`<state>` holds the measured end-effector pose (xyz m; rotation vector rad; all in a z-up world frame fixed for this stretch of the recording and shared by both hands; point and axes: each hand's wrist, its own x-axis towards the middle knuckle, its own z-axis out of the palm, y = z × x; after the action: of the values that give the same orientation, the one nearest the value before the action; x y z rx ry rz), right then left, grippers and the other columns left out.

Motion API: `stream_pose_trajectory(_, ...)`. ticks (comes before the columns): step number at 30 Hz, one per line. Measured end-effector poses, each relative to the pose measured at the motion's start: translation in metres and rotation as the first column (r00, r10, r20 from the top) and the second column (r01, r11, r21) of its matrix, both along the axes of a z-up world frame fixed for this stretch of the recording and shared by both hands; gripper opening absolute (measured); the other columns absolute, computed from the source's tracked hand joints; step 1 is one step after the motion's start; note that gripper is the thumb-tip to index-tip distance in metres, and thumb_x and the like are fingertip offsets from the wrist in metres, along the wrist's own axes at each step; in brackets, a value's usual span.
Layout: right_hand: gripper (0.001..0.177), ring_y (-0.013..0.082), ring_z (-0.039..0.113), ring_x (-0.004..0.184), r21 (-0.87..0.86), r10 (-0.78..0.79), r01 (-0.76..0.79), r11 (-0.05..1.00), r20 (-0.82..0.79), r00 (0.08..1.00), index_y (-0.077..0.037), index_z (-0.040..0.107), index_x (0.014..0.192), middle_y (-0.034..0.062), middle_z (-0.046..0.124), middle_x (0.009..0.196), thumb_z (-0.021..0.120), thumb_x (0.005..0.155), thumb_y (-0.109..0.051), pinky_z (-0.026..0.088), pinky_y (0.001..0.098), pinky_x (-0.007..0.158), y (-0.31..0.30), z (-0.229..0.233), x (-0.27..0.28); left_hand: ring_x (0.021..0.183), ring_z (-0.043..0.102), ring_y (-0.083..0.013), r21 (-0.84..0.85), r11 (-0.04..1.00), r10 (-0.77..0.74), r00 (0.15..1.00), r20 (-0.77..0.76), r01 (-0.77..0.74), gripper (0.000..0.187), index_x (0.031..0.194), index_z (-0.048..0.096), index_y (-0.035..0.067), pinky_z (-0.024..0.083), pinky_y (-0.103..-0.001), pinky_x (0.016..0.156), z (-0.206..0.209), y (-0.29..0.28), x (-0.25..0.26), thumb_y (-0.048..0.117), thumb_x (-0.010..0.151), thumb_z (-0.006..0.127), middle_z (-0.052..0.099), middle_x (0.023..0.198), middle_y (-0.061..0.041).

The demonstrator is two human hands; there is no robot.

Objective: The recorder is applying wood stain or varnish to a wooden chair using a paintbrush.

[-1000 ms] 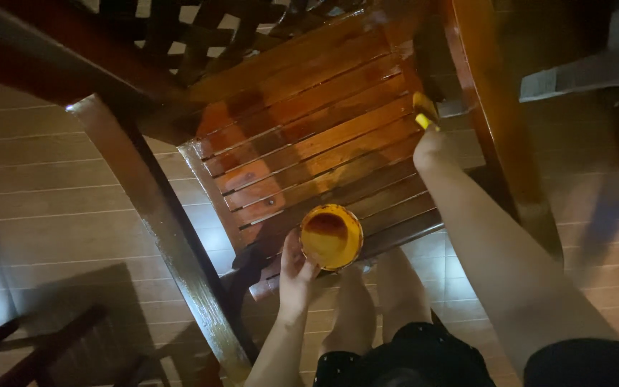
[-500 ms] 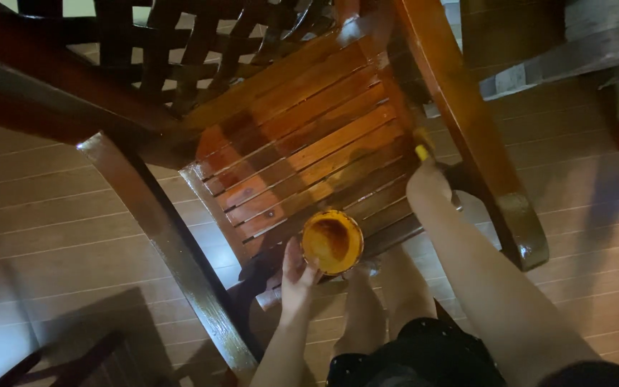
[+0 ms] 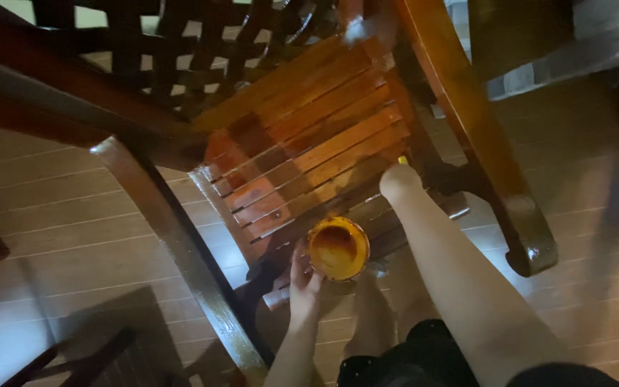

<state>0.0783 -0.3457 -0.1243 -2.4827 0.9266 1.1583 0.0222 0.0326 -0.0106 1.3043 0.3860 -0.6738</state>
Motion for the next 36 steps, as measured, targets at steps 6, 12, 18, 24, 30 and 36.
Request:
stream_pose_trajectory(6, 0.029, 0.0359, 0.068, 0.111, 0.009, 0.114, -0.113, 0.994, -0.048, 0.992, -0.001, 0.07, 0.119, 0.0235, 0.07, 0.124, 0.056, 0.098, -0.016, 0.055, 0.0449, 0.091, 0.003, -0.011, 0.01, 0.118, 0.061, -0.021, 0.039, 0.999, 0.015, 0.998, -0.054, -0.013, 0.081, 0.159, 0.033, 0.014, 0.057, -0.034, 0.089, 0.005, 0.009, 0.003, 0.025, 0.09, 0.073, 0.055, 0.142, -0.008)
stream_pose_trajectory(12, 0.029, 0.0341, 0.069, 0.11, 0.013, 0.229, -0.229, 0.973, -0.097, 0.969, -0.002, 0.074, 0.114, 0.0214, 0.07, 0.124, 0.057, 0.097, -0.017, 0.055, 0.0434, 0.089, -0.007, -0.05, 0.012, 0.12, 0.059, -0.0183, 0.063, 0.998, 0.035, 0.996, -0.076, -0.03, 0.083, 0.158, 0.031, 0.016, 0.056, -0.032, 0.086, -0.006, 0.013, 0.004, 0.027, 0.088, 0.073, 0.052, 0.146, -0.004)
stream_pose_trajectory(18, 0.029, 0.0319, 0.075, 0.103, 0.14, -0.01, 0.053, 0.989, -0.292, 0.956, 0.008, 0.073, 0.115, 0.0251, 0.077, 0.12, 0.057, 0.096, -0.007, 0.059, 0.046, 0.085, 0.016, -0.025, 0.043, 0.115, 0.061, -0.0226, 0.064, 0.998, 0.012, 0.997, -0.081, -0.007, 0.081, 0.16, 0.034, 0.011, 0.055, -0.033, 0.086, -0.001, 0.004, 0.005, 0.026, 0.091, 0.074, 0.056, 0.141, -0.013)
stream_pose_trajectory(24, 0.035, 0.0366, 0.068, 0.112, 0.025, -0.321, 0.323, 0.946, -0.061, 0.945, 0.002, 0.053, 0.134, 0.0264, 0.068, 0.128, 0.052, 0.102, -0.011, 0.055, 0.0479, 0.092, 0.017, 0.008, 0.048, 0.123, 0.06, -0.0227, 0.042, 0.998, 0.04, 0.993, -0.108, -0.036, 0.085, 0.16, 0.025, 0.013, 0.055, -0.036, 0.093, -0.007, 0.005, 0.012, 0.023, 0.091, 0.073, 0.054, 0.147, -0.012)
stream_pose_trajectory(30, 0.046, 0.0408, 0.062, 0.121, -0.046, -0.506, 0.511, 0.858, 0.091, 0.858, -0.006, 0.039, 0.151, 0.0269, 0.06, 0.136, 0.048, 0.106, -0.013, 0.054, 0.0496, 0.096, 0.012, 0.053, 0.051, 0.137, 0.053, -0.0228, -0.047, 0.997, 0.063, 0.998, -0.014, -0.064, 0.084, 0.162, 0.023, 0.011, 0.051, -0.039, 0.104, -0.013, 0.007, 0.011, 0.022, 0.094, 0.072, 0.047, 0.156, -0.01)
stream_pose_trajectory(36, 0.038, 0.0409, 0.065, 0.121, -0.029, -0.514, 0.514, 0.857, -0.064, 0.855, 0.003, 0.063, 0.137, 0.0292, 0.064, 0.136, 0.052, 0.105, -0.013, 0.054, 0.0485, 0.1, -0.013, -0.017, 0.019, 0.126, 0.058, -0.0238, 0.054, 0.998, 0.051, 0.986, -0.157, -0.043, 0.086, 0.161, 0.024, 0.016, 0.055, -0.04, 0.094, -0.003, 0.0, 0.01, 0.024, 0.09, 0.071, 0.05, 0.15, -0.008)
